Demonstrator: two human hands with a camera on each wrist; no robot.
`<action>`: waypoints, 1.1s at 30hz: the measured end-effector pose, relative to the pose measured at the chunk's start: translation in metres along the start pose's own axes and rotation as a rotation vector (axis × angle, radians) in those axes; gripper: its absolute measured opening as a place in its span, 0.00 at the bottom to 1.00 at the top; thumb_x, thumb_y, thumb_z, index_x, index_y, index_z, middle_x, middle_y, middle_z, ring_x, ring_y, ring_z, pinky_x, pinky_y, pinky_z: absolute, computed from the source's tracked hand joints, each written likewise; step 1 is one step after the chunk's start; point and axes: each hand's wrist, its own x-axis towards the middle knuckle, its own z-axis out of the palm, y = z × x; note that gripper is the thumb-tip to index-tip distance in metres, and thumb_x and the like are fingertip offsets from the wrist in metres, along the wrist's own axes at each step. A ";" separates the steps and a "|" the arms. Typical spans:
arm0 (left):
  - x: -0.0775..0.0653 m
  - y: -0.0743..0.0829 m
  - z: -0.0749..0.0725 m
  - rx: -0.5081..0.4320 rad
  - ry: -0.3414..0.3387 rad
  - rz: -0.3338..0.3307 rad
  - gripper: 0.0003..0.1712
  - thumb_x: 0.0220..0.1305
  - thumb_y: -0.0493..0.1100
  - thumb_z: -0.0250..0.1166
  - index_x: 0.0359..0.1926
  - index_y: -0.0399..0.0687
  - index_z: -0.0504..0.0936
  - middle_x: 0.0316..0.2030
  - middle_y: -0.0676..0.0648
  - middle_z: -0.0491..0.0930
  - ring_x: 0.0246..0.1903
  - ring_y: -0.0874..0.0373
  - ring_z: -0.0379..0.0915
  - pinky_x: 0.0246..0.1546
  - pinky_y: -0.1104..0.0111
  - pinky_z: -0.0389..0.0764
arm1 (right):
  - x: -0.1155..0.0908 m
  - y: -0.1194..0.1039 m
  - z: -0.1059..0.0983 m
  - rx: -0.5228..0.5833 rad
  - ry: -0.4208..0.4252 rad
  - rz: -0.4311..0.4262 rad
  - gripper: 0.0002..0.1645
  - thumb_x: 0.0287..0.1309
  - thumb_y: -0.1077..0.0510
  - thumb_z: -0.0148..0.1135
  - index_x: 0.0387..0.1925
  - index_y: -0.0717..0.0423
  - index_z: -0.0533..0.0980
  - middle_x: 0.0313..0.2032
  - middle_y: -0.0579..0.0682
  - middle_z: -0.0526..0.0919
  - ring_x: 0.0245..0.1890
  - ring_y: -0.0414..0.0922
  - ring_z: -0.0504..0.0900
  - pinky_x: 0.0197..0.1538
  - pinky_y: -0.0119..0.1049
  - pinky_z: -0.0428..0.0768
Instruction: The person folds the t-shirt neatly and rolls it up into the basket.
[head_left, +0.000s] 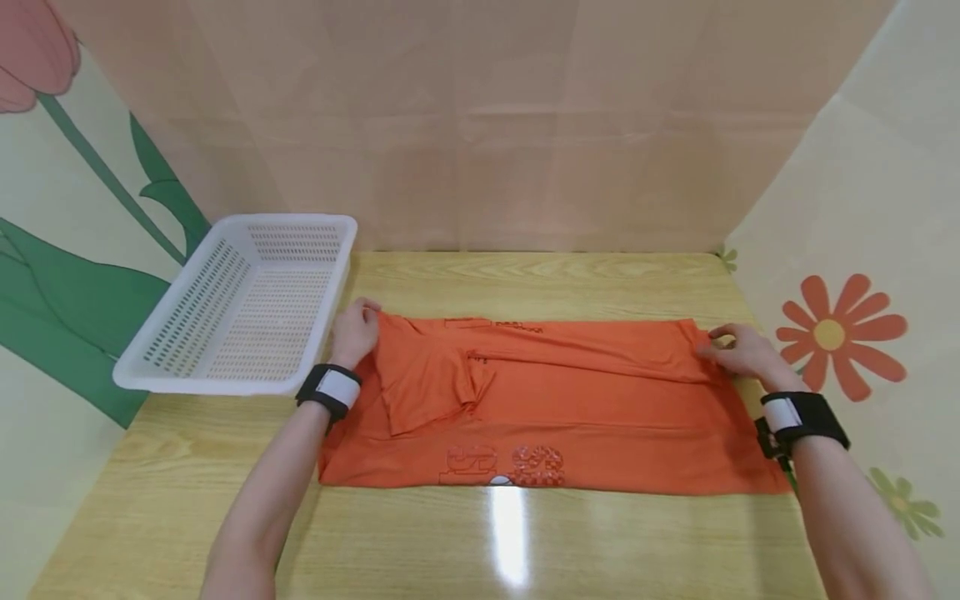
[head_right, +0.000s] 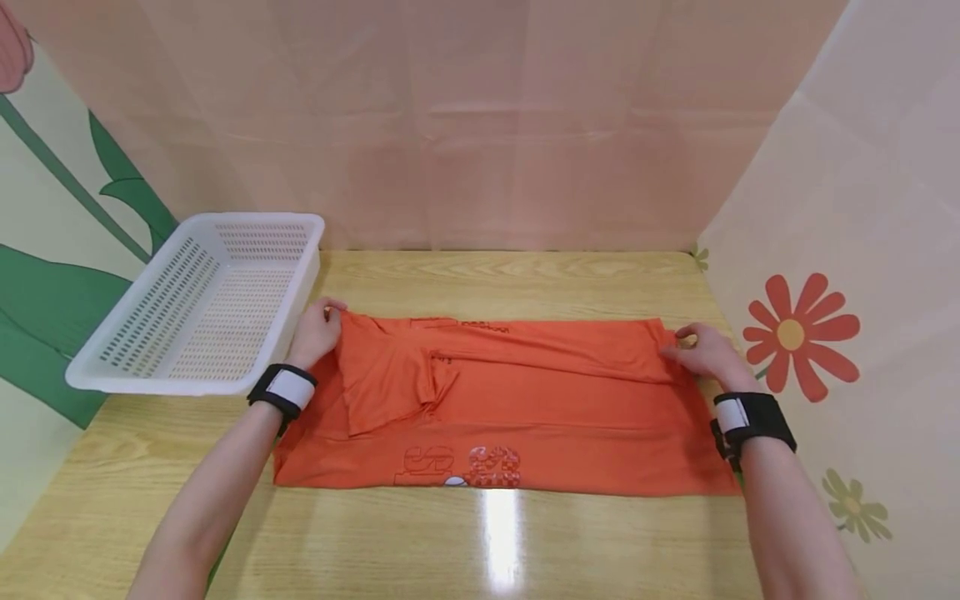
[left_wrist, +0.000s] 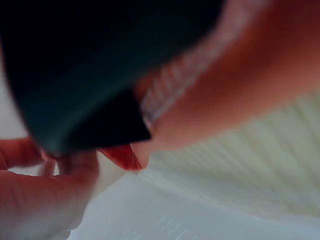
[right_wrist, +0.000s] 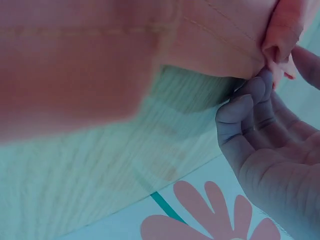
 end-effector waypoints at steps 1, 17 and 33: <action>0.000 0.000 0.000 -0.026 0.010 -0.006 0.19 0.73 0.35 0.48 0.52 0.31 0.83 0.47 0.27 0.85 0.48 0.28 0.81 0.51 0.42 0.78 | 0.000 0.000 0.001 -0.003 -0.002 -0.005 0.45 0.74 0.43 0.60 0.68 0.79 0.59 0.38 0.67 0.83 0.31 0.46 0.82 0.34 0.38 0.83; 0.005 0.005 -0.001 -0.046 -0.038 -0.049 0.22 0.71 0.32 0.46 0.54 0.31 0.84 0.42 0.28 0.83 0.44 0.35 0.79 0.47 0.52 0.77 | 0.008 -0.006 0.002 0.299 0.125 0.008 0.41 0.77 0.46 0.54 0.73 0.75 0.61 0.29 0.40 0.83 0.26 0.33 0.82 0.36 0.32 0.85; 0.011 0.003 -0.001 -0.053 -0.104 -0.082 0.23 0.72 0.32 0.44 0.55 0.33 0.84 0.42 0.30 0.83 0.38 0.40 0.76 0.40 0.63 0.73 | 0.042 -0.004 0.016 0.388 0.336 0.054 0.28 0.68 0.54 0.65 0.61 0.72 0.78 0.26 0.33 0.81 0.24 0.29 0.76 0.30 0.28 0.78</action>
